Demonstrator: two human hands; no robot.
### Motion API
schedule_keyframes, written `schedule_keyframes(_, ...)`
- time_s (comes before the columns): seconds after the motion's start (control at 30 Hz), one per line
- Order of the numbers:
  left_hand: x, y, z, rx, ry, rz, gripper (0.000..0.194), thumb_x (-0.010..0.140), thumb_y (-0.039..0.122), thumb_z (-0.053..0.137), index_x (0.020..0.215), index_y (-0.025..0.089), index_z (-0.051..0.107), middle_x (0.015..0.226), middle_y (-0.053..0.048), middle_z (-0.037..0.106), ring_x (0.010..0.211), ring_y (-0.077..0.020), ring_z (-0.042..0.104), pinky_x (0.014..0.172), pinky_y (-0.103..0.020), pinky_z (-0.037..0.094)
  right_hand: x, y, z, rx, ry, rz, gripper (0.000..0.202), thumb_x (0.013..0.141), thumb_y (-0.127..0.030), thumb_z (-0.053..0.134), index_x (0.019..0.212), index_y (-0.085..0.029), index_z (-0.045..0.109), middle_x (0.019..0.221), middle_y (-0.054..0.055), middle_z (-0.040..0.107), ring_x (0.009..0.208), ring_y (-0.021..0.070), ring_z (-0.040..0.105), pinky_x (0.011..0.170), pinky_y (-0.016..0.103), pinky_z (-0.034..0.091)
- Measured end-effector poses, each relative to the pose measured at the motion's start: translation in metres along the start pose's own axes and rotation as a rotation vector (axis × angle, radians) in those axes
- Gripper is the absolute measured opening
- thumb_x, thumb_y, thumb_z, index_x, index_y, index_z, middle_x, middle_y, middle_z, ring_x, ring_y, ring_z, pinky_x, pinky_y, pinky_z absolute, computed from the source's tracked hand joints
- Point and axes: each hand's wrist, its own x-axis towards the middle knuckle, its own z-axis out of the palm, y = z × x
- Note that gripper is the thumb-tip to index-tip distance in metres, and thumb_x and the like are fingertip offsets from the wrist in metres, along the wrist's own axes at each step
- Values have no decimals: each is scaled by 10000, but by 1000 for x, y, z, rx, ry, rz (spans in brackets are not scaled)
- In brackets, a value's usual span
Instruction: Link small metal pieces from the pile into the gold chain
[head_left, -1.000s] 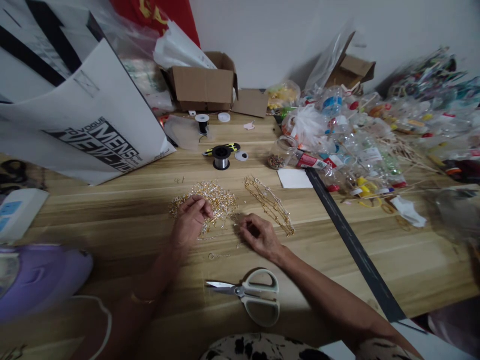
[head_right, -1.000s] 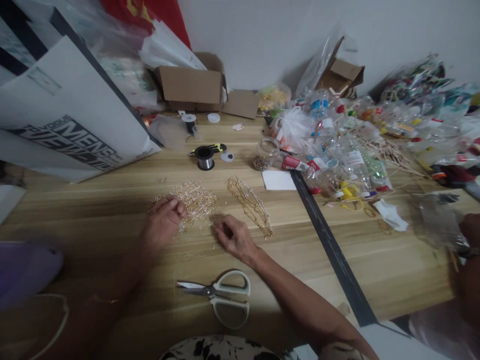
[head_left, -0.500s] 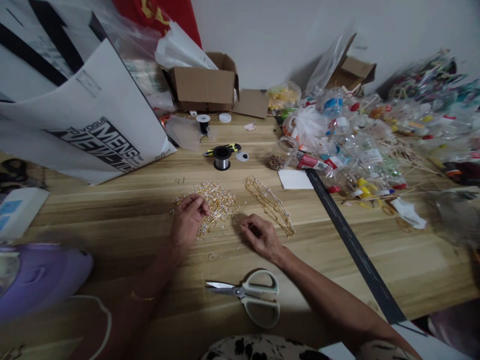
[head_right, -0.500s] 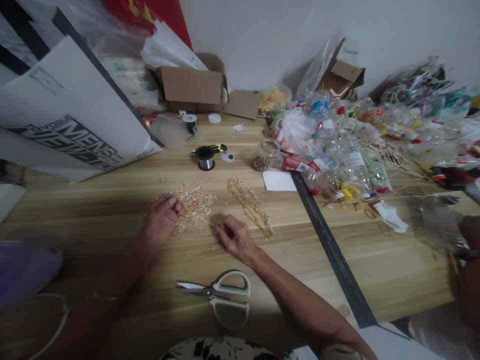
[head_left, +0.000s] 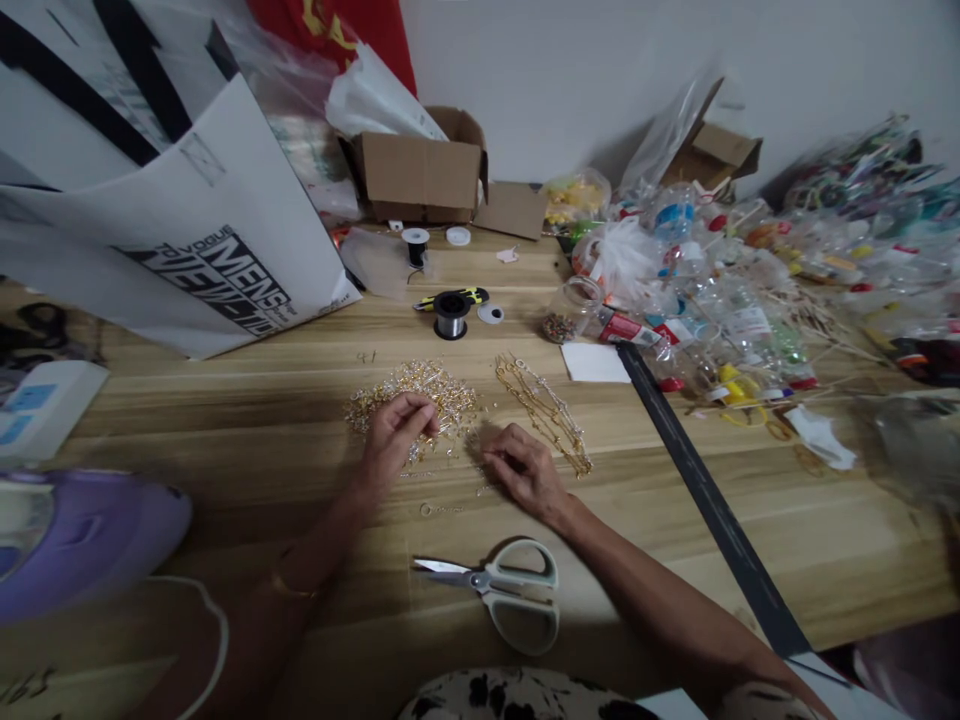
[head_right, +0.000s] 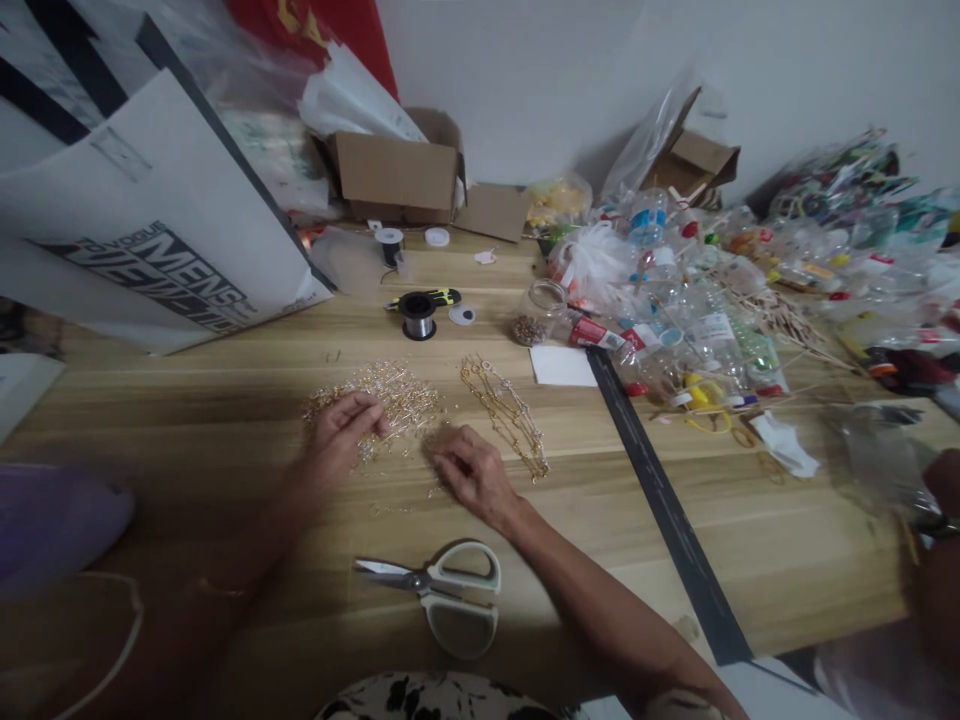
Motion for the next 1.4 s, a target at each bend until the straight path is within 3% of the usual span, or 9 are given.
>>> schedule_keyframes(0.2,-4,8,5,92,-52,-32,194,727,327,646,705,145,583,585,15,597,567,-103,551,573,-219,456,-2,1,-3,1,-28,131,290,951,-328,403,849,-168,623,731,29,570,667,140,527,620,254,409)
schedule_keyframes(0.5,-5,-2,7,169,-81,-46,221,713,360,652,709,147,592,599,2,620,576,-111,578,557,-208,483,-5,2,-7,9,52,266,462,980,-416,235,959,-179,631,722,28,562,693,158,535,653,274,399)
schedule_keyframes(0.8,-6,-1,9,168,-93,-57,168,706,314,642,704,153,595,602,2,633,574,-113,589,562,-218,496,-5,3,-10,18,127,295,477,972,-435,237,913,-174,632,666,12,516,646,151,500,613,276,379)
schedule_keyframes(1.0,-7,-1,8,175,-149,-63,167,717,311,643,706,147,610,617,-14,663,598,-127,612,594,-228,500,-3,2,-12,-5,197,261,377,964,-379,298,919,-173,611,706,15,525,672,149,499,633,275,389)
schedule_keyframes(1.17,-13,4,13,334,-219,52,104,733,240,621,709,142,646,657,-32,675,624,-141,611,602,-235,482,0,-8,-10,25,222,139,144,884,-312,500,901,-184,564,776,31,551,642,136,491,569,255,396)
schedule_keyframes(1.27,-20,8,20,488,-253,183,86,755,179,587,703,161,654,697,-36,687,665,-153,619,631,-251,485,-3,-14,-4,115,126,133,210,818,-315,611,976,-190,553,788,33,576,565,113,489,489,230,392)
schedule_keyframes(1.4,-28,7,27,604,-259,385,110,778,140,572,708,175,649,707,-36,679,682,-152,618,660,-257,479,-8,-14,5,226,-19,212,259,804,-304,644,1015,-181,556,624,-20,560,459,92,503,417,193,378)
